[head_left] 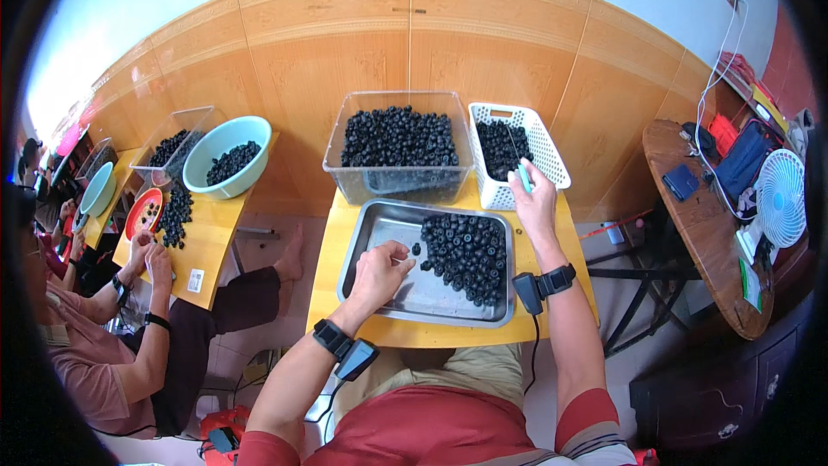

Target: Inspecting, trimming, and sorting black molded plastic or rubber components on a metal tray using a small hand tool.

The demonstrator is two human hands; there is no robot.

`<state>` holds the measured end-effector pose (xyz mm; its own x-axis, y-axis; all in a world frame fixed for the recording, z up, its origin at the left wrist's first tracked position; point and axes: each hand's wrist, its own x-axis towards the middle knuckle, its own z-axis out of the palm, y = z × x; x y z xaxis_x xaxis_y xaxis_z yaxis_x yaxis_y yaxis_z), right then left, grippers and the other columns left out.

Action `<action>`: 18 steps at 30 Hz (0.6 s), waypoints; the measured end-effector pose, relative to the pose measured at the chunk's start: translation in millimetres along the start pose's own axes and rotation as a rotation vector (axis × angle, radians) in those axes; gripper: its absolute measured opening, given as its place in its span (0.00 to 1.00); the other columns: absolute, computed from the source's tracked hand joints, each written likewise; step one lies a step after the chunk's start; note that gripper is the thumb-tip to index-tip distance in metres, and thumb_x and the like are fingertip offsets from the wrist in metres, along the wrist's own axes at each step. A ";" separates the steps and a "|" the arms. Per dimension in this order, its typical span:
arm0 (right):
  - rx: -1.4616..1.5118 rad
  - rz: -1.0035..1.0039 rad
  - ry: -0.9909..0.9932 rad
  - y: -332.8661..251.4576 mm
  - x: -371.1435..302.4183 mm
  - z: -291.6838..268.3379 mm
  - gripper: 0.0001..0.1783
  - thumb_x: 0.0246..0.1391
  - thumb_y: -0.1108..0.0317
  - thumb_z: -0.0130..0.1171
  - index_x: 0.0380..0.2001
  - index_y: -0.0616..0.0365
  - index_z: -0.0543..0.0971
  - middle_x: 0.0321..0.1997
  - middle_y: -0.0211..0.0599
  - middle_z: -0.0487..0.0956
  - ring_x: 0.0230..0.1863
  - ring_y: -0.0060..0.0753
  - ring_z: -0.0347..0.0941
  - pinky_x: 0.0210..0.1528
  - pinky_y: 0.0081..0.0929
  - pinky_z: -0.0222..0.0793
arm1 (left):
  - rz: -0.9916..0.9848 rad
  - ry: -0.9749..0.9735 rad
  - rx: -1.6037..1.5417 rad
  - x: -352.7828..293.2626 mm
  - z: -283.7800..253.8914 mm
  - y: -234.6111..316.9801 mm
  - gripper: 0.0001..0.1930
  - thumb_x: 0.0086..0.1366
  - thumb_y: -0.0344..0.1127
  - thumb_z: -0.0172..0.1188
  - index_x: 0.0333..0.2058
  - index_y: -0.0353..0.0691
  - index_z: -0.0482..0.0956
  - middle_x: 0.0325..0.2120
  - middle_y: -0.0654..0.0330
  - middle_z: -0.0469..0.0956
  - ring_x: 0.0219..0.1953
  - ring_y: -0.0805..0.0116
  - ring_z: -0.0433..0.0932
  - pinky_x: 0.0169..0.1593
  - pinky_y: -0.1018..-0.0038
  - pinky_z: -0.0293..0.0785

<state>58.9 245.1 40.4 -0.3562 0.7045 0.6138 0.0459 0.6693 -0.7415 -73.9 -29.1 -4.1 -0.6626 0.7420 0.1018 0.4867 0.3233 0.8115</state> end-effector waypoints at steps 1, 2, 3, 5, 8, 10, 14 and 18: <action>-0.042 -0.029 0.033 1.2 0.0 -0.1 0.23 0.55 0.66 0.64 0.50 0.70 0.78 0.43 0.50 0.84 0.41 0.34 0.81 0.46 0.28 0.74 | 0.006 0.009 0.000 5.4 3.0 -4.6 0.15 0.58 0.36 0.68 0.41 0.34 0.82 0.35 0.50 0.84 0.37 0.55 0.84 0.42 0.64 0.79; -0.039 0.001 0.012 2.9 -5.1 -4.2 0.22 0.56 0.66 0.63 0.51 0.71 0.77 0.42 0.45 0.83 0.41 0.28 0.78 0.46 0.26 0.73 | 0.013 0.020 0.051 10.6 6.5 -8.7 0.15 0.58 0.37 0.68 0.42 0.35 0.82 0.35 0.50 0.84 0.38 0.54 0.84 0.43 0.63 0.79; -0.035 0.032 -0.017 -1.3 -13.0 -7.6 0.22 0.57 0.67 0.63 0.51 0.72 0.77 0.41 0.39 0.82 0.40 0.22 0.75 0.45 0.23 0.72 | 0.013 0.032 0.101 14.4 8.2 -11.6 0.16 0.58 0.37 0.69 0.43 0.35 0.82 0.36 0.49 0.84 0.39 0.53 0.84 0.44 0.62 0.79; 0.002 0.078 -0.019 -3.4 -32.3 -15.5 0.21 0.57 0.66 0.63 0.49 0.71 0.78 0.39 0.37 0.82 0.39 0.21 0.75 0.44 0.23 0.72 | 0.019 0.018 0.122 21.8 12.8 -10.3 0.16 0.59 0.38 0.67 0.44 0.36 0.82 0.36 0.48 0.84 0.40 0.51 0.83 0.44 0.61 0.79; -0.041 0.115 -0.067 -9.9 -62.3 -27.7 0.19 0.57 0.66 0.63 0.47 0.71 0.80 0.37 0.34 0.82 0.36 0.19 0.75 0.42 0.22 0.72 | 0.000 -0.004 0.265 32.1 18.2 -8.9 0.16 0.62 0.40 0.63 0.45 0.37 0.82 0.38 0.46 0.83 0.41 0.48 0.82 0.44 0.58 0.78; 0.040 0.178 -0.097 -16.3 -81.8 -36.5 0.17 0.55 0.67 0.64 0.43 0.69 0.81 0.36 0.44 0.84 0.37 0.29 0.80 0.43 0.27 0.73 | 0.027 -0.005 0.309 37.3 24.0 -10.1 0.16 0.61 0.40 0.63 0.45 0.39 0.82 0.39 0.45 0.82 0.40 0.47 0.82 0.44 0.58 0.78; 0.094 0.239 -0.119 -32.7 -110.0 -48.0 0.15 0.55 0.68 0.64 0.42 0.69 0.81 0.37 0.43 0.83 0.38 0.28 0.79 0.42 0.26 0.73 | 0.063 -0.014 0.400 44.6 31.4 -14.4 0.14 0.60 0.39 0.64 0.43 0.40 0.84 0.37 0.47 0.82 0.38 0.48 0.82 0.43 0.59 0.78; 0.148 0.271 -0.118 -40.4 -127.4 -58.8 0.14 0.55 0.70 0.64 0.41 0.70 0.81 0.36 0.41 0.82 0.37 0.26 0.77 0.41 0.24 0.72 | 0.157 -0.025 0.329 45.3 30.6 -18.3 0.10 0.59 0.36 0.65 0.37 0.38 0.83 0.34 0.47 0.83 0.36 0.47 0.82 0.40 0.60 0.77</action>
<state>157.3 142.2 8.0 -0.4556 0.8145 0.3592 0.0213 0.4134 -0.9103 -95.4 16.6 -32.0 -0.5534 0.8103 0.1929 0.7411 0.3734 0.5580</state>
